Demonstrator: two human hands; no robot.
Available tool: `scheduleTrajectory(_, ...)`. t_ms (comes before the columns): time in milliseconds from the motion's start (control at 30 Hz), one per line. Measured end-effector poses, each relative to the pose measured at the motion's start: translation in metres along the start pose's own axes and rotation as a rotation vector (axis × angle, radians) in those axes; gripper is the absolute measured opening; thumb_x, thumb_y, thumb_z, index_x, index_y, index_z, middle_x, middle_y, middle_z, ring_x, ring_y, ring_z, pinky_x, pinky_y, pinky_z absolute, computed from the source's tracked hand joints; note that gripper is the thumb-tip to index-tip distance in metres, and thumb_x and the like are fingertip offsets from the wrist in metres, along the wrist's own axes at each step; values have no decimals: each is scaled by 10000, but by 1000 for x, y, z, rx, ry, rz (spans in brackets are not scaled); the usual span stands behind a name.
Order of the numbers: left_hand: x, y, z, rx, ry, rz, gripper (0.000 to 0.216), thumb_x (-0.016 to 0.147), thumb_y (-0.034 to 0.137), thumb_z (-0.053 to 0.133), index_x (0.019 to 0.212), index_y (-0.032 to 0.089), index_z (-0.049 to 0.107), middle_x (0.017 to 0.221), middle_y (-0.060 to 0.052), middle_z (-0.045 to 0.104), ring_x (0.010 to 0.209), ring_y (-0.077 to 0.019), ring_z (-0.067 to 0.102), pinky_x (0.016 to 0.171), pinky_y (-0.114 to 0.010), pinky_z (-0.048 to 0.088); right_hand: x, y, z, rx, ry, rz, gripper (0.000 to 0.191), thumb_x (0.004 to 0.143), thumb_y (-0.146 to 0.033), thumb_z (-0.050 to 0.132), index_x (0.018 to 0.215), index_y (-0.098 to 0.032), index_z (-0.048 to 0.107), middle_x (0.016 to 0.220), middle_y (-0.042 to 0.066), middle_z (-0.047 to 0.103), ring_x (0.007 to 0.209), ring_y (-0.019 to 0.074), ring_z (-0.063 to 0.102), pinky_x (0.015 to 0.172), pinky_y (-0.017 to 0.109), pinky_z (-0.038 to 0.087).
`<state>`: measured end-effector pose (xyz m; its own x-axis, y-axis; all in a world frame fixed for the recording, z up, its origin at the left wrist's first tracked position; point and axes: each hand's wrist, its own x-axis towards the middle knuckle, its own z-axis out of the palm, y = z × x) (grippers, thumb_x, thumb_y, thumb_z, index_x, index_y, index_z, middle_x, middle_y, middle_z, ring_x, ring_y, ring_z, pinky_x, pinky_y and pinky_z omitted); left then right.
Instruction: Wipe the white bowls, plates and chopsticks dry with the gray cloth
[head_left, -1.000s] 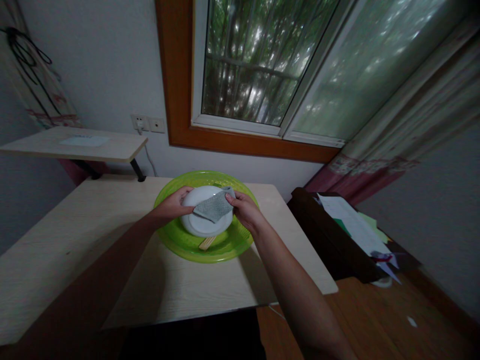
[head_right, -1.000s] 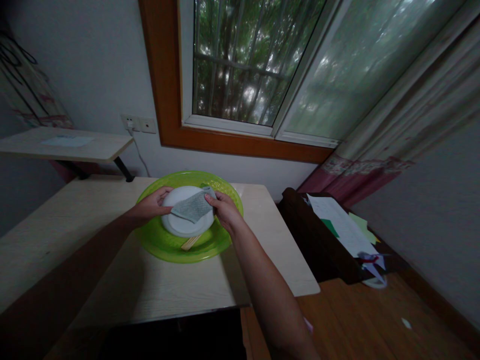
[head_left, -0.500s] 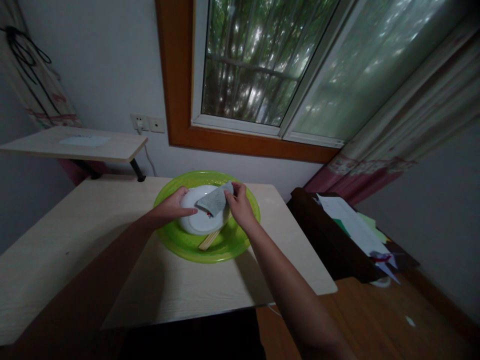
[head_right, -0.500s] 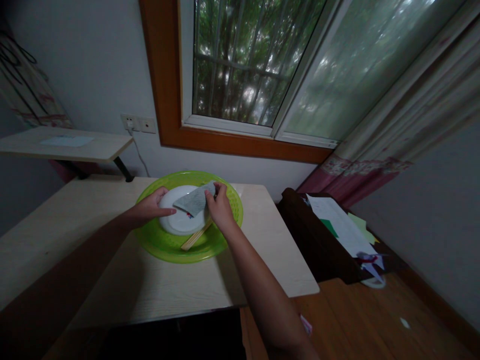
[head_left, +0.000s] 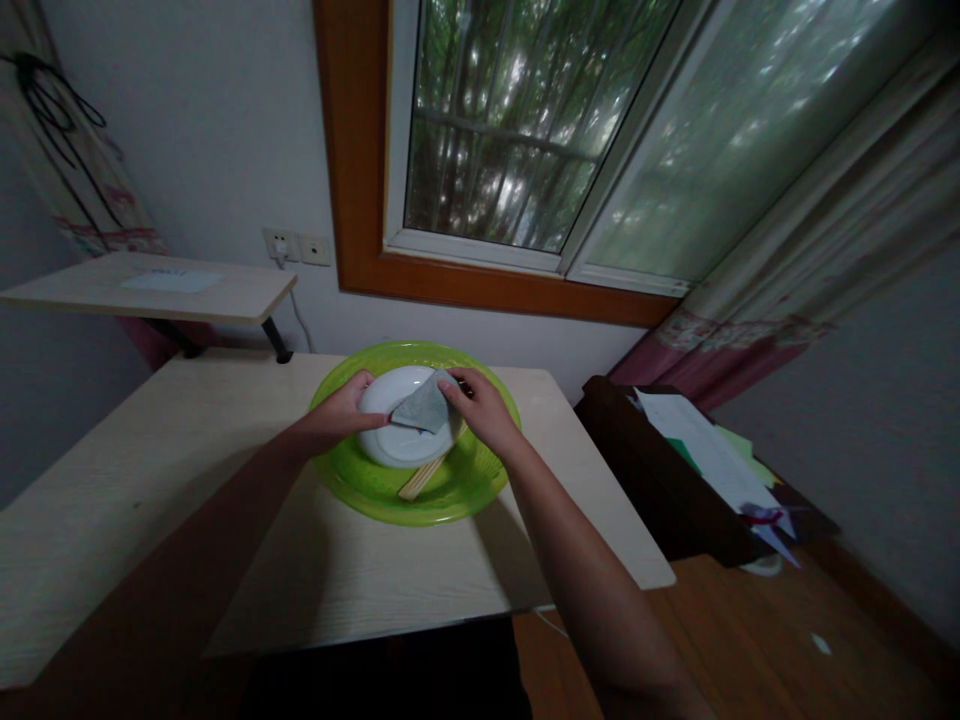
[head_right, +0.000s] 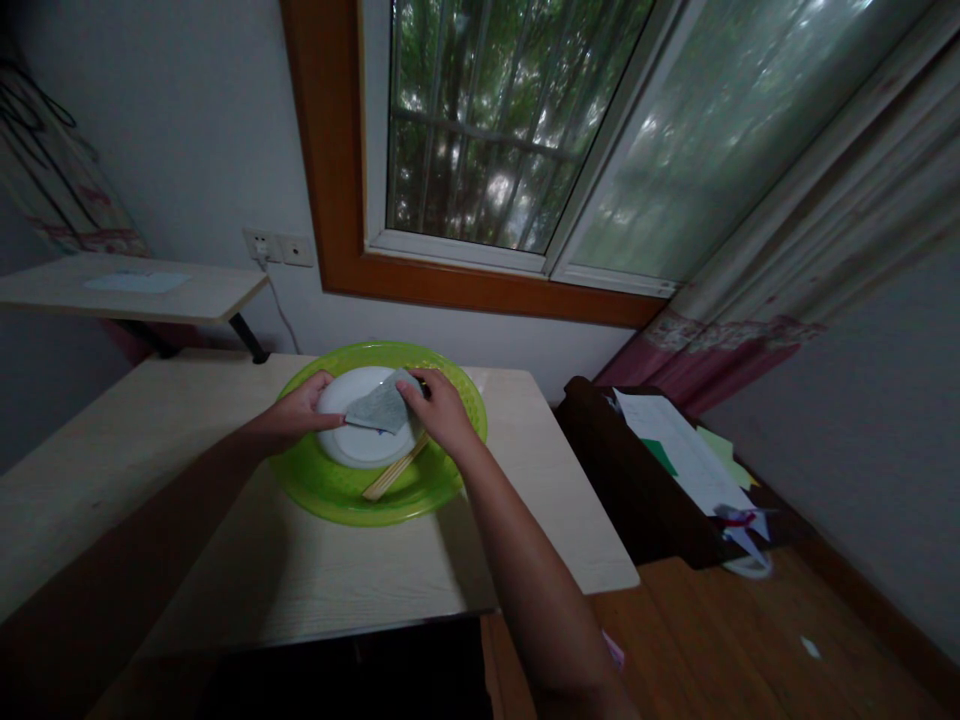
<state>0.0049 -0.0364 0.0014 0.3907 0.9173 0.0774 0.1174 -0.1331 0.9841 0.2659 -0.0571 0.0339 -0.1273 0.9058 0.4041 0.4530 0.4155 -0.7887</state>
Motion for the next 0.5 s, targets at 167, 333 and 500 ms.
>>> scheduleTrajectory(167,0,0,-2,-9,-57,10,633,578,409,845,1068,222,491,1044,-59,660,1004,-308,639,782,-365,535,12,1,-8,402,-232,169,334,825,-502,685,977,-207,726,935,19,715,820,170,624,772,292,488)
scheduleTrajectory(333,0,-1,-1,64,-92,5,644,583,419,836,1094,215,502,1027,-53,659,993,-293,639,797,-365,526,26,-4,-6,468,-407,252,364,778,-489,732,982,-188,730,832,11,697,665,132,572,608,250,449)
scheduleTrajectory(500,-1,1,2,96,-99,17,615,606,400,823,1082,194,492,1007,-44,650,965,-259,639,791,-357,520,41,-19,5,262,-438,124,393,760,-453,753,1032,-171,718,887,27,705,741,153,601,687,279,478)
